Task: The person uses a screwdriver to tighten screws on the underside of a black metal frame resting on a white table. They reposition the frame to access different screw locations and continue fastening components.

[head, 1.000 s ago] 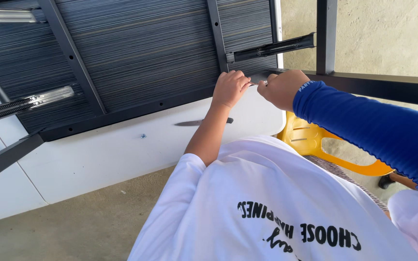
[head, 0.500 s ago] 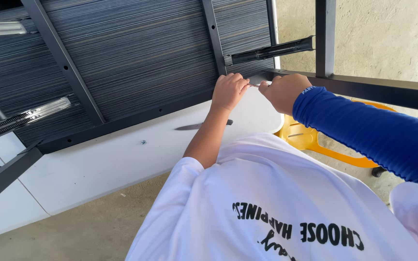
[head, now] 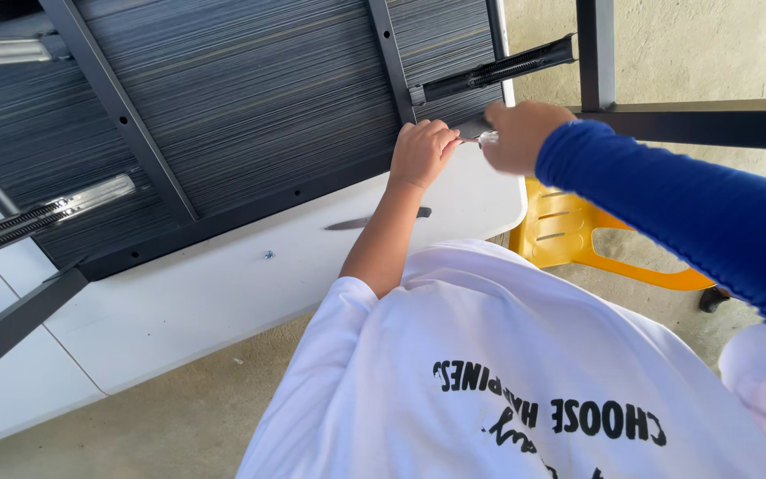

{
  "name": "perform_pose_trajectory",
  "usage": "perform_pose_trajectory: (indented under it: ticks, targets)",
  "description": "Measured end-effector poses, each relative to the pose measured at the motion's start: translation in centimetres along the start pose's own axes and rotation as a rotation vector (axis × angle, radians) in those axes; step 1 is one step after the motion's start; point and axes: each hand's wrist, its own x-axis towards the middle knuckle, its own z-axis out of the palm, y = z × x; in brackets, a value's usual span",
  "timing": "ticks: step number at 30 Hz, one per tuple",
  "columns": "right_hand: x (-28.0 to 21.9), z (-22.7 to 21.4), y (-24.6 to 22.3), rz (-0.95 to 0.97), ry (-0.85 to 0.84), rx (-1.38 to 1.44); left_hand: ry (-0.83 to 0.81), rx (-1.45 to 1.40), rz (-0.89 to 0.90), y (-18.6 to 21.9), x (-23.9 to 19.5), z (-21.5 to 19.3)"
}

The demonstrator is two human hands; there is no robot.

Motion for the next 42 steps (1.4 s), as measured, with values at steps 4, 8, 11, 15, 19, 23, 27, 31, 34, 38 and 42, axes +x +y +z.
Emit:
perform_pose_trajectory:
  ticks: [4, 8, 11, 15, 19, 23, 27, 31, 34, 38, 42]
  targets:
    - [-1.5, 3.0, 1.5, -0.560, 0.412, -0.853, 0.000, -0.004, 0.005, 0.1, -0.3, 0.0]
    - [0.2, 4.0, 2.9, -0.551, 0.394, -0.680, 0.031, -0.021, -0.004, -0.1, -0.2, 0.2]
    - [2.1, 3.3, 2.4, -0.310, 0.236, -0.439, 0.016, -0.007, -0.012, 0.0, -0.3, 0.5]
    - [1.1, 3.3, 2.1, 0.084, -0.032, 0.082, 0.007, -0.009, -0.036, 0.2, -0.2, 0.5]
    - [-0.6, 4.3, 3.3, -0.513, 0.455, -0.607, -0.025, -0.017, -0.076, 0.3, -0.3, 0.3]
    - [1.8, 4.2, 3.7, -0.192, 0.169, -0.200, 0.002, -0.042, -0.045, 0.2, -0.2, 0.5]
    - [3.0, 4.5, 3.9, 0.152, -0.115, 0.331, 0.002, -0.031, -0.053, 0.3, -0.4, 0.5]
    - [1.4, 5.1, 4.3, -0.496, 0.413, -0.593, -0.009, -0.026, -0.041, 0.3, -0.1, 0.4]
    - [1.8, 4.5, 3.7, -0.298, 0.190, -0.320, 0.003, -0.028, -0.040, 0.1, -0.3, 0.5]
    - [2.4, 3.5, 3.5, 0.167, -0.170, 0.313, -0.006, -0.033, -0.034, 0.2, -0.4, 0.5]
    - [1.0, 4.8, 4.1, -0.420, 0.337, -0.592, 0.013, -0.046, -0.036, 0.3, -0.4, 0.6]
